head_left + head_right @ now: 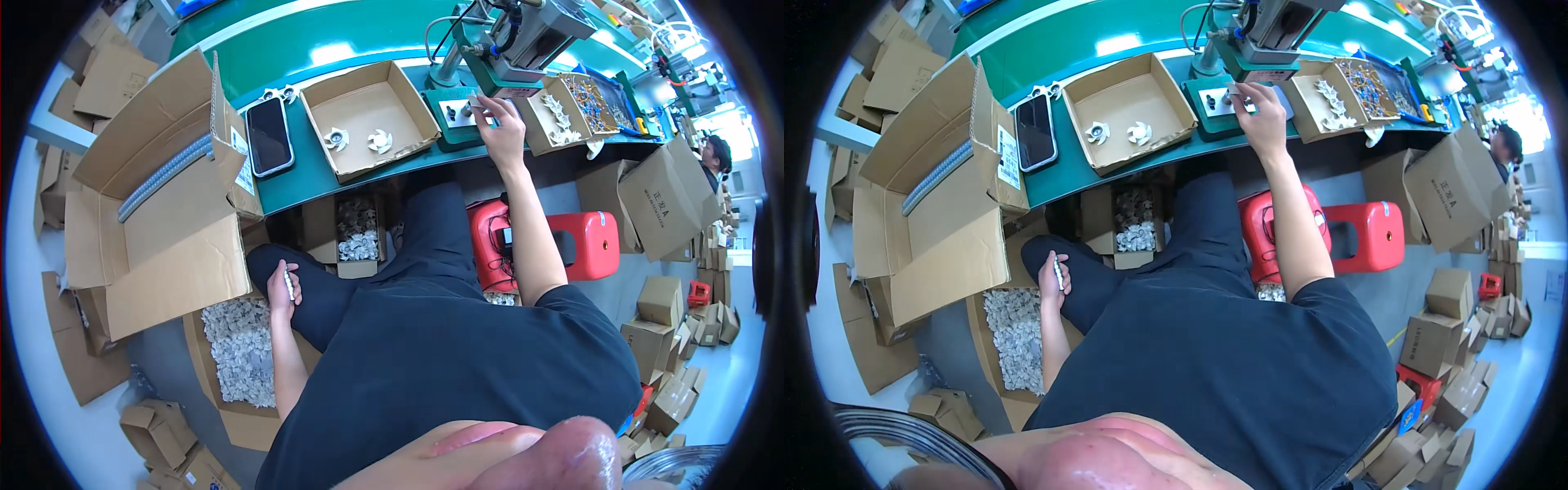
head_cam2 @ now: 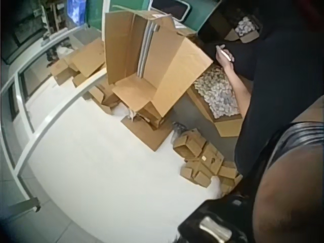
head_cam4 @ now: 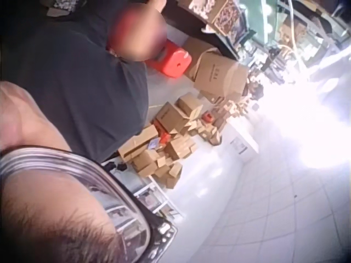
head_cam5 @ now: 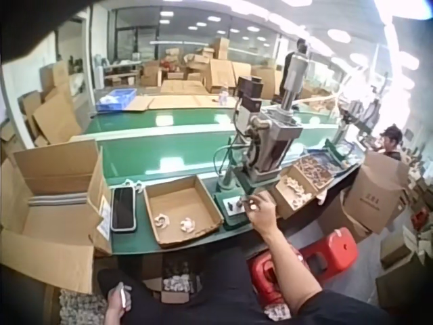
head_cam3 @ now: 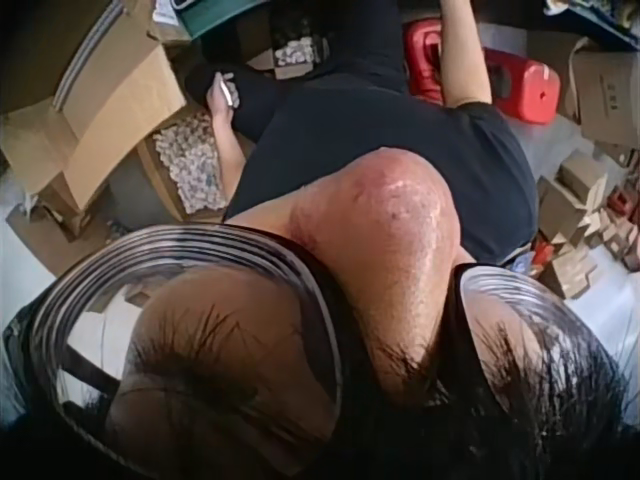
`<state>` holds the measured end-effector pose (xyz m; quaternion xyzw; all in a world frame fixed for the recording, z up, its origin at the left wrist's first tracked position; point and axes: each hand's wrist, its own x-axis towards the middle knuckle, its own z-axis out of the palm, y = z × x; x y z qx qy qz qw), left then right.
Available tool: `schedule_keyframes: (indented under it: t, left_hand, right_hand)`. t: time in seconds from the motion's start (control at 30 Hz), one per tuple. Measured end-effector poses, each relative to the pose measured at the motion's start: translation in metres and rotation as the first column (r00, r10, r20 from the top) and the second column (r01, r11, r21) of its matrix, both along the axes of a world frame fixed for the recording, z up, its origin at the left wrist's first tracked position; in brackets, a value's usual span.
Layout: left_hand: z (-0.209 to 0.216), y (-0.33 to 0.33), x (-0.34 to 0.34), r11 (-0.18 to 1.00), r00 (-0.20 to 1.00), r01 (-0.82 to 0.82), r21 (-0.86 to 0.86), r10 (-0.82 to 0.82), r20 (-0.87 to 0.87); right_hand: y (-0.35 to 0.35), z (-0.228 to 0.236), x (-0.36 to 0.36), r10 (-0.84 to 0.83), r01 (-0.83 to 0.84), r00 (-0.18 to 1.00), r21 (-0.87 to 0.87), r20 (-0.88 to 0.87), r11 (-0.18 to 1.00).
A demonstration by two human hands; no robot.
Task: Assembling small plastic and metal components manually and using a small manual press tool at a workstation.
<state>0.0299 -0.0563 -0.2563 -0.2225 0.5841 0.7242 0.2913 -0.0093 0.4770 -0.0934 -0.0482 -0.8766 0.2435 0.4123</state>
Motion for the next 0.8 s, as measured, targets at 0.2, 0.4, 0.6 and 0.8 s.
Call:
schedule_keyframes:
  t: [0.2,0.4,0.6,0.8]
  left_hand:
    - [0.002,0.010,-0.008,1.000,1.000,0.020,0.010,-0.020,-0.008]
    - [-0.010,0.002,-0.010,0.999,1.000,-0.004,0.047,0.005,-0.023]
    - [-0.017,0.001,-0.010,0.999,0.999,0.008,0.050,-0.006,-0.047]
    - [-0.011,0.013,-0.011,0.998,0.998,0.042,0.050,-0.040,-0.046]
  right_hand:
    - [0.004,0.016,0.002,0.014,-0.014,1.000,0.233,0.004,0.972]
    - [-0.001,0.029,-0.005,0.090,-0.081,0.996,0.482,0.005,0.872]
    - [-0.001,0.016,0.001,0.076,-0.052,0.997,0.535,-0.023,0.844]
    - [0.001,0.013,0.011,0.010,-0.004,1.000,0.488,-0.009,0.873]
